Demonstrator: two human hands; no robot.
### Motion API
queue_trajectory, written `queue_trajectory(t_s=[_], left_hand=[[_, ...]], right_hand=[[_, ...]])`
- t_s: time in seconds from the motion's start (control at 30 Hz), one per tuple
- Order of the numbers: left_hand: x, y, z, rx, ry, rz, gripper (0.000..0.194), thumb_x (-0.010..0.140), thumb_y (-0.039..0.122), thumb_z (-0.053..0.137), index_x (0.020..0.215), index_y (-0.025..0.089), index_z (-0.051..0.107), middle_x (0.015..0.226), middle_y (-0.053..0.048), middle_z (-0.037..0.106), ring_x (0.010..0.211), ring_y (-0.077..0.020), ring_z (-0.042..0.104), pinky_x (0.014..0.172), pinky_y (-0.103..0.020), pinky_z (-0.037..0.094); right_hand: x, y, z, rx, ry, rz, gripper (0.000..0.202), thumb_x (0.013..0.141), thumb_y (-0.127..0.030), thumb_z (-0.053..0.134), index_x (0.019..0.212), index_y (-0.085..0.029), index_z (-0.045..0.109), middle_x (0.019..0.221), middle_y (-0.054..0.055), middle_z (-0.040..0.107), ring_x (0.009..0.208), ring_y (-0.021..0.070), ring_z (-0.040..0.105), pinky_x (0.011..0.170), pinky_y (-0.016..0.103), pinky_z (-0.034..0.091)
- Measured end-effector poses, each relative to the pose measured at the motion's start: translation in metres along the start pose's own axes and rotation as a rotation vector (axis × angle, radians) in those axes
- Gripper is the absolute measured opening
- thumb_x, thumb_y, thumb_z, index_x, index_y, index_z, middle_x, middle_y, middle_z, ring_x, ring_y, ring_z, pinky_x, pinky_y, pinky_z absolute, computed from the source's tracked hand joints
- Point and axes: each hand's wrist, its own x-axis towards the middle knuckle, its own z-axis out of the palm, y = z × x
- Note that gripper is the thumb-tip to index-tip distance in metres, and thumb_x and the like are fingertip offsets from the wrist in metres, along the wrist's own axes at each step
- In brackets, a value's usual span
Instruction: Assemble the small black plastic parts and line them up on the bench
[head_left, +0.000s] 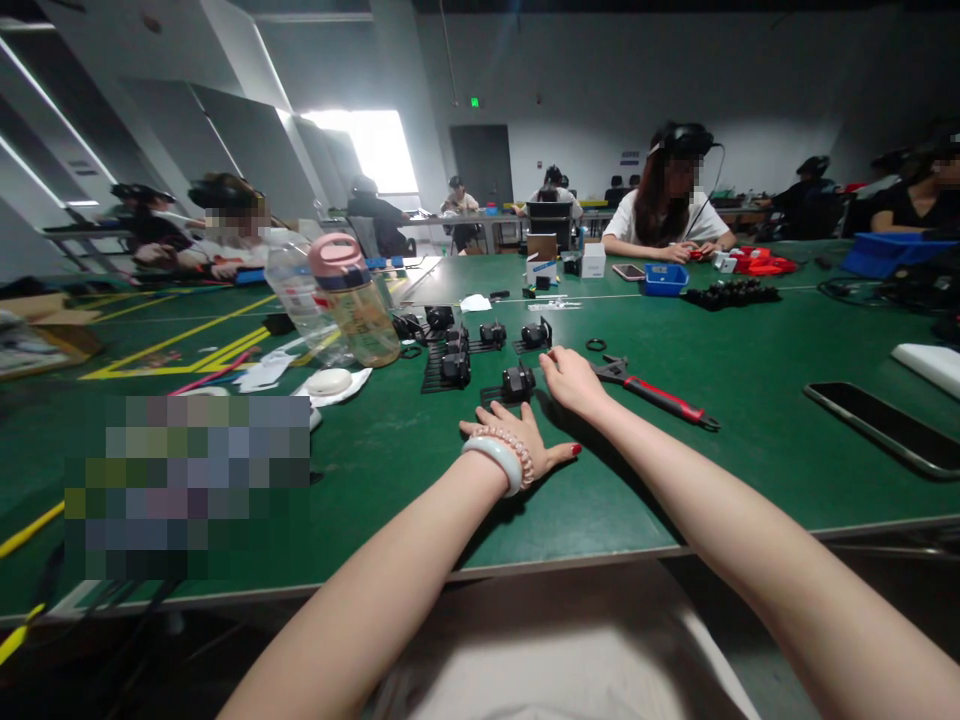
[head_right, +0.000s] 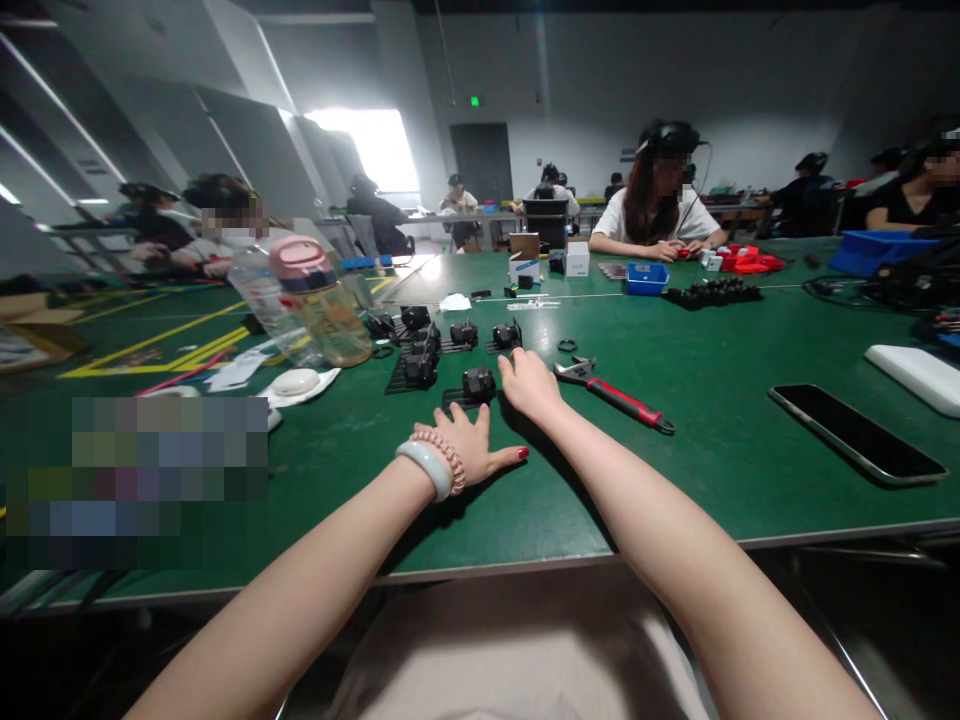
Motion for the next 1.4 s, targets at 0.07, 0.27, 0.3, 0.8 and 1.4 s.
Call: queue_trajectory(t_s=[0.07, 0.27, 0.3, 0.8, 1.4], left_hand=[[0.001, -0.001, 0.001, -0.003, -0.001, 0.001, 0.104, 0.049, 0.080, 0.034, 0.130, 0.013, 0.026, 0.132, -0.027, 0.025, 0.119, -0.0467, 0.021, 0.087, -0.064, 0.015], [0.010, -0.005, 0.005, -0.006, 0.016, 0.008, 0.103, 0.051, 0.079, 0.033, 0.129, 0.012, 0.026, 0.132, -0.027, 0.026, 0.119, -0.0456, 0.023, 0.089, -0.062, 0.016], [0.012, -0.005, 0.006, -0.007, 0.019, 0.007, 0.103, 0.051, 0.079, 0.033, 0.129, 0.012, 0.026, 0.131, -0.028, 0.026, 0.118, -0.0456, 0.023, 0.089, -0.062, 0.016], [0.035, -0.018, 0.000, 0.006, 0.036, 0.036, 0.100, 0.055, 0.080, 0.021, 0.129, 0.013, 0.028, 0.129, -0.026, 0.031, 0.117, -0.0425, 0.030, 0.091, -0.051, 0.024], [0.079, -0.039, 0.015, -0.090, 0.130, 0.093, 0.099, 0.058, 0.080, 0.011, 0.128, 0.012, 0.029, 0.130, -0.024, 0.031, 0.121, -0.0372, 0.025, 0.095, -0.045, 0.023]], right_hand=[[0.000, 0.001, 0.000, -0.010, 0.000, 0.001, 0.033, 0.086, -0.040, 0.028, 0.087, -0.017, 0.051, 0.089, 0.010, 0.057, 0.089, 0.0197, 0.053, 0.078, 0.030, 0.037], [0.002, 0.003, -0.001, -0.019, 0.002, 0.014, 0.033, 0.086, -0.040, 0.029, 0.087, -0.017, 0.051, 0.088, 0.010, 0.057, 0.087, 0.0198, 0.053, 0.077, 0.030, 0.037], [0.002, 0.004, -0.001, -0.015, 0.005, 0.017, 0.032, 0.086, -0.041, 0.029, 0.089, -0.017, 0.051, 0.089, 0.010, 0.057, 0.088, 0.0199, 0.053, 0.077, 0.030, 0.037], [0.003, 0.006, 0.000, 0.006, -0.013, 0.056, 0.034, 0.085, -0.041, 0.030, 0.096, -0.016, 0.049, 0.094, 0.013, 0.057, 0.091, 0.0220, 0.053, 0.078, 0.033, 0.038], [0.003, 0.008, 0.002, -0.001, -0.023, 0.060, 0.034, 0.085, -0.041, 0.029, 0.096, -0.016, 0.049, 0.097, 0.012, 0.057, 0.095, 0.0212, 0.052, 0.079, 0.031, 0.038]])
